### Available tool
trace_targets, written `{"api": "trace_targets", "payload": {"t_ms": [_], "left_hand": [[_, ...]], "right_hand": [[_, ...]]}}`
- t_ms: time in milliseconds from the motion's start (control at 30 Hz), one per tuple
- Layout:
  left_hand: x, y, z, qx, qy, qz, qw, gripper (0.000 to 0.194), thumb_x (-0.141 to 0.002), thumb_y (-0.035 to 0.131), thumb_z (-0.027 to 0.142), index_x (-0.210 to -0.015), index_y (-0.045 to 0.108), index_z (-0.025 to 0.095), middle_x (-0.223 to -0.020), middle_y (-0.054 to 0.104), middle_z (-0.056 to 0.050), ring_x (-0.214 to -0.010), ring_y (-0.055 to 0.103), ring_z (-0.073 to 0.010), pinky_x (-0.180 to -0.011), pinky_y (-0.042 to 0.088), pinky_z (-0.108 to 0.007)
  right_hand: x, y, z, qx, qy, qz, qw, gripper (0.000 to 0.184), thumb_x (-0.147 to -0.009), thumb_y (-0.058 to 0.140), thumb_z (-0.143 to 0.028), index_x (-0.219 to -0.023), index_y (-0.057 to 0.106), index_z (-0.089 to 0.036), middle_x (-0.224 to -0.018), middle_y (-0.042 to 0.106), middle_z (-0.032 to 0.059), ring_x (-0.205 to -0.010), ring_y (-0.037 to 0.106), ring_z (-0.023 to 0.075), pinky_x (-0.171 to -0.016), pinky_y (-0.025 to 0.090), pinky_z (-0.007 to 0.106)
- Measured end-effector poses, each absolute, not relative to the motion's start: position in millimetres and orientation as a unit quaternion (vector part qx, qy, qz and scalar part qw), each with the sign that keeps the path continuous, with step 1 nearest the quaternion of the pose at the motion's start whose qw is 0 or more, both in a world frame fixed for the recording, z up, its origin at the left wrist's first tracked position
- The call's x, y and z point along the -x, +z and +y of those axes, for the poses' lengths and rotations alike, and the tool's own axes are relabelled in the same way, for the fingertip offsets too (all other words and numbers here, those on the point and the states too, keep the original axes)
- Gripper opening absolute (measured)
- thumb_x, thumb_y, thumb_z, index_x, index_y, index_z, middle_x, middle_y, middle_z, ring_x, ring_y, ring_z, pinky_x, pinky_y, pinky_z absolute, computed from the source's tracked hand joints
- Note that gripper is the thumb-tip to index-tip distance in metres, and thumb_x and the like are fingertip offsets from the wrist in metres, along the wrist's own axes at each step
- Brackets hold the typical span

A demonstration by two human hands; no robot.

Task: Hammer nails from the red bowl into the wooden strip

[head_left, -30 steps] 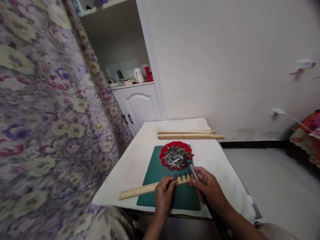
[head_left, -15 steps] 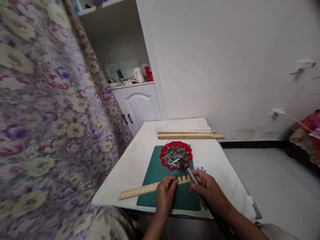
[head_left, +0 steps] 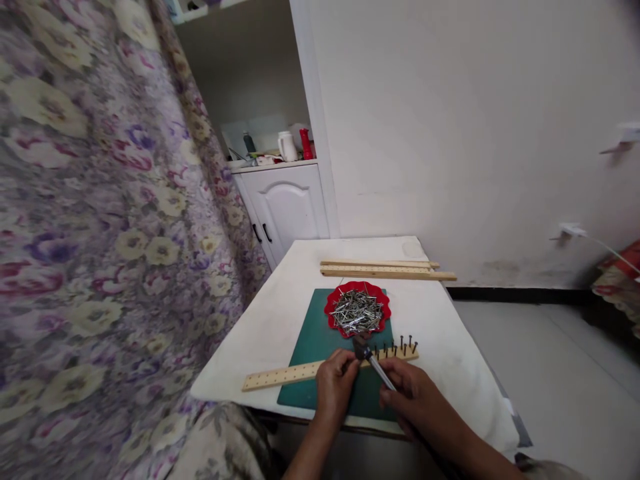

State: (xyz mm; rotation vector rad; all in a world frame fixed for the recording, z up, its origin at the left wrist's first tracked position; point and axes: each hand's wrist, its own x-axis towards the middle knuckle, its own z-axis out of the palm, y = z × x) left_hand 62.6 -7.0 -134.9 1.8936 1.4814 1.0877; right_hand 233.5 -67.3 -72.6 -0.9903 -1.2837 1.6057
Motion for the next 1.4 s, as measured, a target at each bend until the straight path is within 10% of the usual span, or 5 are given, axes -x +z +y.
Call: {"api": "trace_targets", "payload": {"t_ms": [833, 1400], "left_hand": [[-62.7, -133.4, -9.5, -0.698, 0.399, 0.543, 0.244, 0.017, -0.082, 0.053, 0.025, -0.071, 0.064, 0.019, -0.069, 0.06, 0.0, -0.066, 0.056, -0.0134, -0.062, 0.039, -0.023], [-17.7, -130.3, -5.0, -0.784, 0.261, 0.556, 0.091, 0.023, -0.078, 0.059, 0.025, -0.1, 0.064, 0.022, -0.101, 0.065, -0.008, -0.095, 0.057, -0.025, -0.082, 0.04, -0.039]], "right_hand": [[-232.6, -68.5, -67.7, 0.405, 0.634, -0.513, 0.413, 0.029, -0.079, 0.053, -0.024, -0.108, 0.05, -0.019, -0.07, 0.061, -0.0053, -0.026, 0.037, 0.001, -0.026, 0.023, 0.013], [-299.3, -47.5, -46.0, 0.415, 0.513, -0.436, 0.612, 0.036, -0.08, 0.063, -0.035, -0.109, 0.05, -0.017, -0.076, 0.06, -0.0001, -0.035, 0.039, 0.0027, -0.029, 0.035, 0.016]]}}
